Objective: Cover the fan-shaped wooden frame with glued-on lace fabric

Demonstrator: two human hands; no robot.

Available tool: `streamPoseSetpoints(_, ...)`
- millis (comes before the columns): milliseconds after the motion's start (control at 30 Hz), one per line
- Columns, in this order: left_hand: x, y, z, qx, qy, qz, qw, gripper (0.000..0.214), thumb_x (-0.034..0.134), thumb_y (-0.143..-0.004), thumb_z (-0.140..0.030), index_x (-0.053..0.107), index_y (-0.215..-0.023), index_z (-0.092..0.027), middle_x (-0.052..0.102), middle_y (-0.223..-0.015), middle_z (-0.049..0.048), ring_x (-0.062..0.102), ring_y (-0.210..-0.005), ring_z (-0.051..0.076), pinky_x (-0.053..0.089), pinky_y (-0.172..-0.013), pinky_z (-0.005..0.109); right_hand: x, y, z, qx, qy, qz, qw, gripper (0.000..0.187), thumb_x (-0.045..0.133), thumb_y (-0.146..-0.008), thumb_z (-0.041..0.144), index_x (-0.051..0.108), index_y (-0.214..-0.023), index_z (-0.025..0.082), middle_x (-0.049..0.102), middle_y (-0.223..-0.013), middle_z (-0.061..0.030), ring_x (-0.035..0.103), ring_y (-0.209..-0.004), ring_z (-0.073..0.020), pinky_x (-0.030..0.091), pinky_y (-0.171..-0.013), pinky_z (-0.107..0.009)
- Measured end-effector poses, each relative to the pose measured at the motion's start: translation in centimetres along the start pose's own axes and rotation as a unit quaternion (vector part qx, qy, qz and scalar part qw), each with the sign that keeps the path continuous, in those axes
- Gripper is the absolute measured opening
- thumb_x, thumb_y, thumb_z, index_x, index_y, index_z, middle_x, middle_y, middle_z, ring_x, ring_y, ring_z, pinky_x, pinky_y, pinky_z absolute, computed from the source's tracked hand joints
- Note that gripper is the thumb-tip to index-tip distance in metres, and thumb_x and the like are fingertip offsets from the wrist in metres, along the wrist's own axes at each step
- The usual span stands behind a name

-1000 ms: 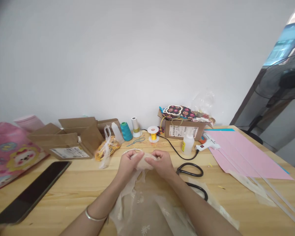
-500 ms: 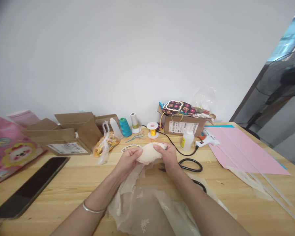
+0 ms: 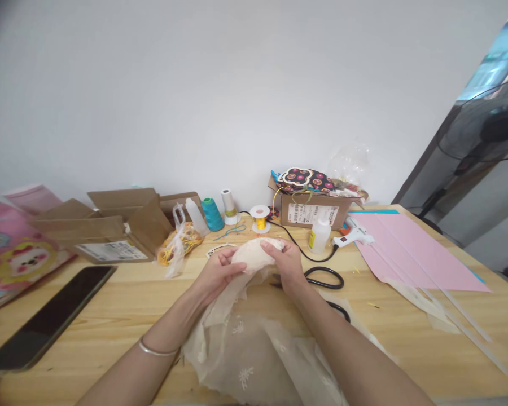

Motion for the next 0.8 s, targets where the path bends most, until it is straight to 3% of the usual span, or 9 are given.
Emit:
streamPoseSetpoints(133,-0.5,-0.3,0.3,0.014,-0.01,-0.093,0.996,0.045,0.075,-0.052,-0.014,0.061,-0.094,-0.013,0.068,-0.081,0.0042,0.061,-0.066,0.013,0.048,-0.064,0.024,0.4,0.3,-0.1,-0.004,0.04,-0.01,0.999,0.027,0.074,-0.053,0.035,0.061,-0.063,0.013,0.059,-0.054,0.0021,0.049,-0.049,-0.0092,0.039,-0.049,-0.022)
streamPoseSetpoints(233,-0.7,-0.4,0.1,0.034,0.02,-0.142,0.989,0.042,0.075,-0.054,-0.017,0.06,-0.094,-0.016,0.067,-0.085,0.0025,0.061,-0.069,0.013,0.049,-0.065,0.025,0.7,0.6,-0.3,-0.002,0.071,-0.02,0.997,0.03,0.072,-0.053,0.039,0.059,-0.06,0.013,0.058,-0.052,0.0023,0.047,-0.047,-0.0089,0.038,-0.047,-0.022)
streamPoseSetpoints(400,0.5,0.0,0.5,0.003,0.015,-0.113,0.994,0.041,0.073,-0.056,-0.02,0.062,-0.096,-0.015,0.067,-0.097,0.0075,0.062,-0.083,0.019,0.048,-0.077,0.032,1.1,1.1,-0.9,0.002,0.078,-0.043,0.996,0.032,0.07,-0.055,0.043,0.059,-0.064,0.014,0.059,-0.057,0.0,0.049,-0.05,-0.0108,0.041,-0.048,-0.024)
streamPoseSetpoints(667,0.9,0.2,0.2,0.029,-0.054,-0.127,0.99,0.043,0.074,-0.053,-0.02,0.064,-0.095,-0.015,0.067,-0.097,0.0074,0.061,-0.086,0.022,0.047,-0.079,0.032,1.0,1.2,-0.8,-0.025,0.097,-0.082,0.992,0.032,0.07,-0.053,0.043,0.057,-0.059,0.015,0.057,-0.051,0.0006,0.049,-0.048,-0.0113,0.041,-0.046,-0.024)
streamPoseSetpoints(800,1.0,0.2,-0.2,0.032,0.002,-0.058,0.998,0.038,0.07,-0.06,-0.022,0.064,-0.096,-0.011,0.066,-0.098,0.0102,0.061,-0.089,0.023,0.046,-0.082,0.036,0.8,1.0,-0.3,-0.027,0.072,-0.081,0.994,0.031,0.072,-0.052,0.04,0.058,-0.06,0.014,0.058,-0.052,0.001,0.049,-0.048,-0.0107,0.041,-0.047,-0.024)
Point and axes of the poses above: each hand's wrist, its own y-axis away from the middle knuckle, its own x-axis out of the palm, z = x × y, the point moved 3 cm from there along -y, towards the middle knuckle
